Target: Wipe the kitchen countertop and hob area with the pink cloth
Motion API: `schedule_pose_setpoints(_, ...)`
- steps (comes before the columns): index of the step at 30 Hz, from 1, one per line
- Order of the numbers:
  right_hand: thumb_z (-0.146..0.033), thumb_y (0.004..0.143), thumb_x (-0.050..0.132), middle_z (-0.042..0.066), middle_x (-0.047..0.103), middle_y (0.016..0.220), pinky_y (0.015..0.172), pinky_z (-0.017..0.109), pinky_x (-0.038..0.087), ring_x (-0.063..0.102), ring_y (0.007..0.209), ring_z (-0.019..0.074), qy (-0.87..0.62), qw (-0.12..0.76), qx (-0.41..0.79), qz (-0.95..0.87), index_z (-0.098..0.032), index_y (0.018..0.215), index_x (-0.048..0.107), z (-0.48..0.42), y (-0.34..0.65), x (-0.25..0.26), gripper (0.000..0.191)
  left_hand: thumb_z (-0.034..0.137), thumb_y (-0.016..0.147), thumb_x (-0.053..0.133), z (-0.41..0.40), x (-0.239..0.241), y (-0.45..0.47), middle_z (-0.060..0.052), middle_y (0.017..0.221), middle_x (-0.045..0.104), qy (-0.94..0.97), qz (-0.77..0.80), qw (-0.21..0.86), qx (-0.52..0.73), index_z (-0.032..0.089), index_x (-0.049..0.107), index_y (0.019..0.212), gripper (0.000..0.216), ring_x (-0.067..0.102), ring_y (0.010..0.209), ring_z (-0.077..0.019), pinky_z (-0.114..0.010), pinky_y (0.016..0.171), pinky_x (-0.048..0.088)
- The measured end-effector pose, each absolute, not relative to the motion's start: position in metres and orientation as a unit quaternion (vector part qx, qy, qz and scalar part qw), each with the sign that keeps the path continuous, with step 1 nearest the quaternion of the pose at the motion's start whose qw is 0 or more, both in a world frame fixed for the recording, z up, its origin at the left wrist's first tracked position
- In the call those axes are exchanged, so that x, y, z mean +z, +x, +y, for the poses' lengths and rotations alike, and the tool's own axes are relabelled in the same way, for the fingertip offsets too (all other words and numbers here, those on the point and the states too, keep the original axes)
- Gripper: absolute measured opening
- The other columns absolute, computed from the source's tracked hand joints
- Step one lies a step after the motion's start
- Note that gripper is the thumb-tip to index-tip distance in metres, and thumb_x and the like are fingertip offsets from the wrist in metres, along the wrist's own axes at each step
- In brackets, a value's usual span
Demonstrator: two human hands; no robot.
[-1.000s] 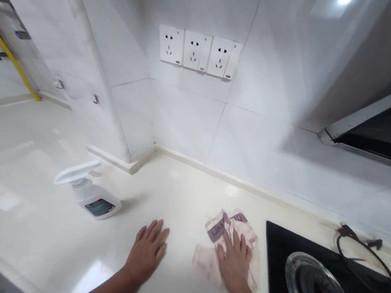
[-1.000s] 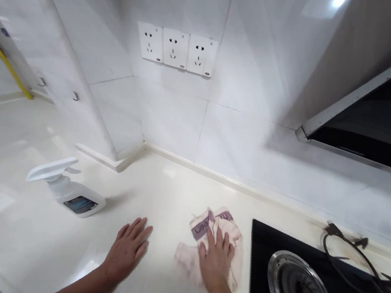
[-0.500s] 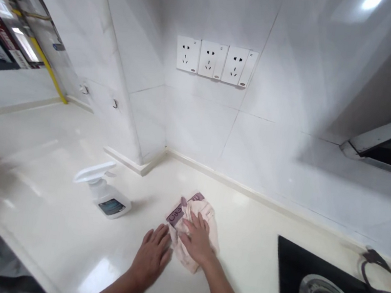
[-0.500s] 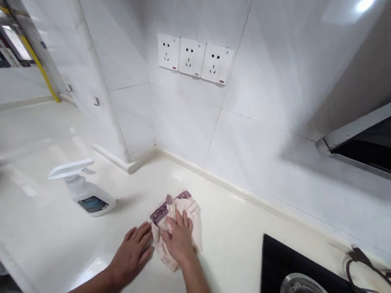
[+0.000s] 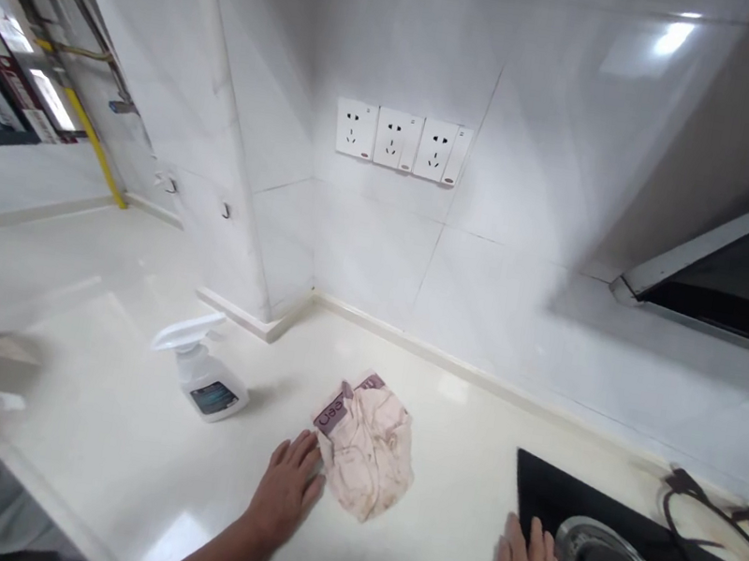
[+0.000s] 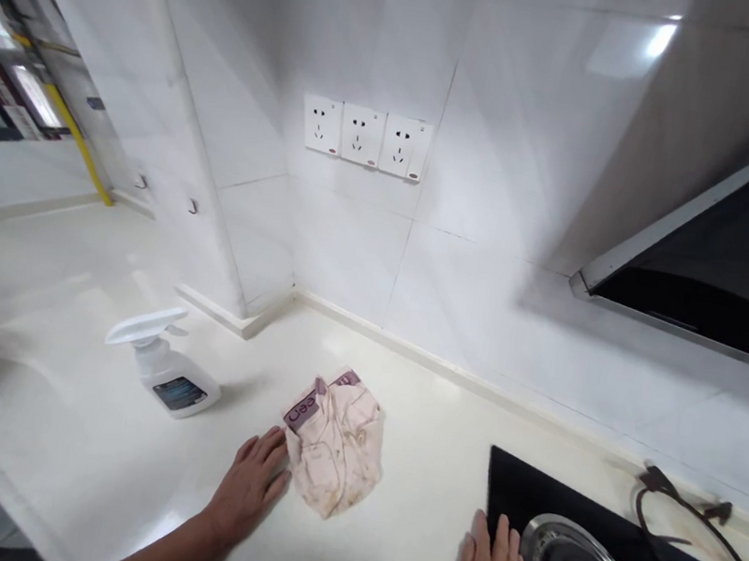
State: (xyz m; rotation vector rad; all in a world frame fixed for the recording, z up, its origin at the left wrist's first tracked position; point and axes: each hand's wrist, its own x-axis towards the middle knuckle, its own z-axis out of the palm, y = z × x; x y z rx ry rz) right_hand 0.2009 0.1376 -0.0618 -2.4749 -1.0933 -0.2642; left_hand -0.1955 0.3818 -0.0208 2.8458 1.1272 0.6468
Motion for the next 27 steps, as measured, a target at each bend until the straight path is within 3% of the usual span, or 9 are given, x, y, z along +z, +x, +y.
schedule_pose_setpoints(4, -0.061, 0.092, 0.022, 0.02, 0.051, 0.152, 0.114, 0.064, 0.035, 0.038, 0.148, 0.0418, -0.896, 0.191, -0.136, -0.378, -0.019, 0.144, 0.057, 0.142, 0.199, -0.072, 0.075, 0.032, 0.102, 0.051, 0.384, -0.022, -0.2, -0.015, 0.146, 0.056, 0.897, 0.363, 0.022, 0.252, 0.019, 0.061, 0.131, 0.033, 0.048, 0.139, -0.0283, -0.046, 0.109, 0.045)
schedule_pose_setpoints(7, -0.061, 0.095, 0.019, 0.024, 0.045, 0.155, 0.115, 0.063, 0.033, 0.036, 0.148, 0.0426, -0.901, 0.18, -0.163, -0.358, -0.012, 0.148, 0.052, 0.142, 0.2, -0.074, 0.079, 0.032, 0.101, 0.052, 0.382, -0.022, -0.202, -0.016, 0.148, 0.054, 0.896, 0.349, 0.028, 0.274, 0.019, 0.061, 0.13, 0.033, 0.046, 0.141, -0.03, -0.046, 0.108, 0.046)
schedule_pose_setpoints(16, -0.057, 0.099, 0.014, 0.023, 0.047, 0.154, 0.117, 0.061, 0.031, 0.039, 0.146, 0.0399, -0.908, 0.105, -0.155, -0.375, -0.01, 0.146, 0.053, 0.14, 0.199, -0.076, 0.077, 0.022, 0.093, 0.053, 0.386, 0.007, -0.146, -0.016, 0.156, 0.043, 0.905, 0.296, 0.063, 0.298, 0.02, 0.059, 0.134, 0.041, 0.035, 0.148, -0.0347, -0.055, 0.114, 0.038)
schedule_pose_setpoints(20, -0.057, 0.098, 0.016, 0.024, 0.05, 0.151, 0.114, 0.062, 0.035, 0.044, 0.142, 0.0423, -0.909, 0.103, -0.151, -0.376, -0.01, 0.144, 0.056, 0.141, 0.199, -0.073, 0.077, 0.026, 0.091, 0.058, 0.395, 0.012, -0.102, -0.015, 0.154, 0.047, 0.921, 0.309, 0.102, 0.216, 0.022, 0.059, 0.139, 0.048, 0.038, 0.145, -0.0363, -0.058, 0.115, 0.034)
schedule_pose_setpoints(23, -0.057, 0.096, 0.022, 0.023, 0.053, 0.149, 0.112, 0.064, 0.038, 0.046, 0.141, 0.0427, -0.908, 0.123, -0.157, -0.367, -0.013, 0.143, 0.058, 0.142, 0.198, -0.071, 0.074, 0.041, 0.092, 0.062, 0.39, 0.012, -0.077, -0.013, 0.16, 0.041, 0.935, 0.305, 0.133, 0.122, 0.027, 0.051, 0.148, 0.06, 0.032, 0.148, -0.0392, -0.062, 0.117, 0.028)
schedule_pose_setpoints(27, -0.06, 0.092, 0.03, 0.019, 0.062, 0.141, 0.108, 0.068, 0.04, 0.052, 0.137, 0.0432, -0.91, 0.159, -0.154, -0.35, -0.024, 0.145, 0.057, 0.145, 0.198, -0.069, 0.069, 0.057, 0.097, 0.051, 0.383, 0.014, -0.048, -0.012, 0.166, 0.032, 0.953, 0.257, 0.158, 0.03, 0.033, 0.04, 0.156, 0.064, 0.024, 0.15, -0.0414, -0.073, 0.117, 0.015)
